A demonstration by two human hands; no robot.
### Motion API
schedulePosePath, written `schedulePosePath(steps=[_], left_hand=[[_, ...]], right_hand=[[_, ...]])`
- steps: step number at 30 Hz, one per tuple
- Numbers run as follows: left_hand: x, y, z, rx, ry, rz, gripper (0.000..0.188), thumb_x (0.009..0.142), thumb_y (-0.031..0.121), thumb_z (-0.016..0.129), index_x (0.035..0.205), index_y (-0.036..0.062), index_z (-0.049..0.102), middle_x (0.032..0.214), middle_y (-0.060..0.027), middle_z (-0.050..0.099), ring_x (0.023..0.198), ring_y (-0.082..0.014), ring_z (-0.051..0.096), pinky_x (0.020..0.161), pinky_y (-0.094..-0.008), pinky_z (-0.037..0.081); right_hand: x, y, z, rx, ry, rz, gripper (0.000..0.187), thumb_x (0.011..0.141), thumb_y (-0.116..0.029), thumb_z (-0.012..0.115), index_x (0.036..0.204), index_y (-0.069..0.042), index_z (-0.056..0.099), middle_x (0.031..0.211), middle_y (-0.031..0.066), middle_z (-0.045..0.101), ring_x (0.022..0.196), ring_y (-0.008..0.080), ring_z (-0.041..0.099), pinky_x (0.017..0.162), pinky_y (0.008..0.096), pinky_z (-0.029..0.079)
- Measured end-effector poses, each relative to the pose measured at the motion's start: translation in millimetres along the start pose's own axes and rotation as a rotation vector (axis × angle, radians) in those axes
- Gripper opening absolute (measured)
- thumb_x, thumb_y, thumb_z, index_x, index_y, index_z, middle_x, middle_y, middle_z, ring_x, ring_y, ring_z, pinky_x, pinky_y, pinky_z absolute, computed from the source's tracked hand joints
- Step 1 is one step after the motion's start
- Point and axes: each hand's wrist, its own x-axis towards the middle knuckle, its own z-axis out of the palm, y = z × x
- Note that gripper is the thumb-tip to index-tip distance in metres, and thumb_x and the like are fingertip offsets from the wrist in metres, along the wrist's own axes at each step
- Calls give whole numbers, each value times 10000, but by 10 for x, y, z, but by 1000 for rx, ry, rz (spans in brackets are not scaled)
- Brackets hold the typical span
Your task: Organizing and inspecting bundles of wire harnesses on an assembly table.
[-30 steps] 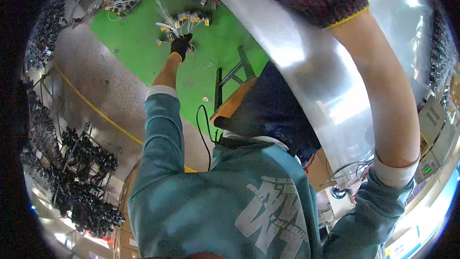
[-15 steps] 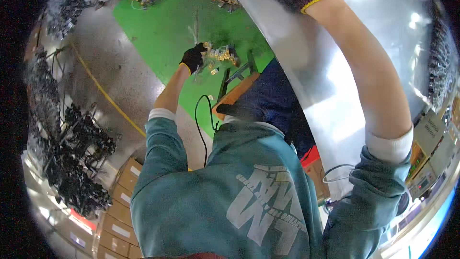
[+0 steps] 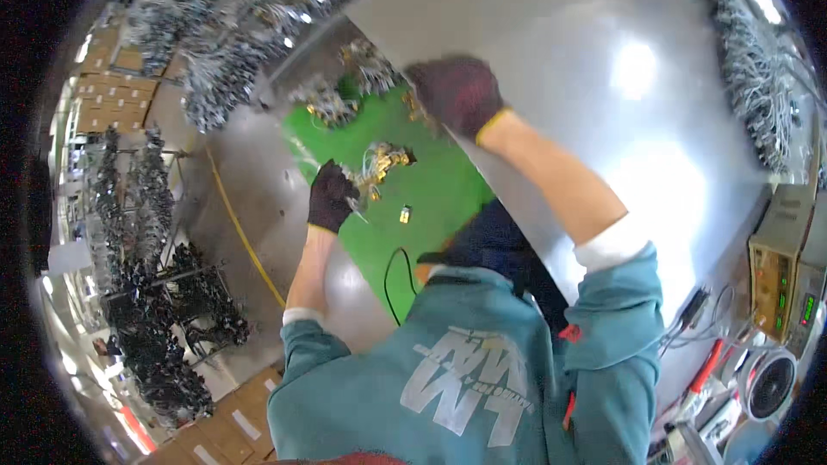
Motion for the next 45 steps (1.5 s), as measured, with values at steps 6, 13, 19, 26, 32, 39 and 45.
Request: schedulePosePath(steps=[6, 13, 19, 26, 32, 39, 45], left_hand=[[-976, 163, 2012, 100, -147, 446, 295, 1155, 355, 522, 921, 204, 621, 634, 67, 416, 581, -103, 426, 690, -342, 408], [-1275, 315, 3475, 403, -630, 525, 493, 1190, 430, 432, 772, 171, 397, 704, 37, 284, 708, -146, 354, 757, -347, 360], [-1141, -95, 4645, 279, -587, 410, 509, 1127, 223, 573, 675, 182, 341, 638, 34, 316, 673, -131, 401, 1004, -360, 454], [-831, -971, 5347, 284, -898, 40, 360, 1131, 357, 603, 855, 129, 561, 731, 31, 429, 775, -163, 465, 1009, -371, 438], [-745, -1867, 5621, 569, -667, 56, 270, 1144, 365, 587, 1084, 129, 704, 855, 36, 641, 1018, -215, 660, 1132, -476, 493], [68, -2213, 5642, 215, -695, -546, 296, 1129, 276, 619, 1282, 30, 682, 694, 77, 538, 669, -88, 564, 799, -304, 541], [-37, -2499, 5803, 796, -955, -619, 365, 1039, 111, 654, 1377, -25, 641, 834, 1, 607, 718, -117, 591, 808, -319, 580]], right_hand=[[-756, -546, -426, 393, -109, -41, 555, 871, -336, 817, 1397, -199, 704, 1001, 115, 766, 982, 363, 724, 889, 498, 571], [-1174, -1073, -1438, 519, 85, -227, 1026, 829, -378, 908, 1665, -80, 394, 1540, 205, 573, 1356, 382, 606, 1132, 481, 515], [-1498, -1498, -2252, 756, 391, -40, 951, 878, -272, 877, 1664, -36, 396, 1491, 197, 624, 1344, 348, 634, 1115, 469, 523], [-1963, -1166, -2718, 559, 931, 2, 653, 967, -156, 731, 1544, 64, 517, 1271, 243, 694, 1143, 327, 715, 1005, 437, 561], [-2213, -895, -2882, 455, 807, 72, 1172, 855, -297, 903, 1696, 65, 170, 1549, 244, 552, 1441, 393, 563, 1211, 481, 446], [-2516, -417, -2628, 369, 819, 141, 1168, 901, -325, 853, 1706, 14, 78, 1417, 261, 651, 1204, 424, 714, 1028, 489, 586], [-2886, -271, -2835, 210, 503, 295, 777, 832, -303, 874, 1514, -80, 576, 1303, 227, 689, 1187, 447, 680, 1049, 542, 535]])
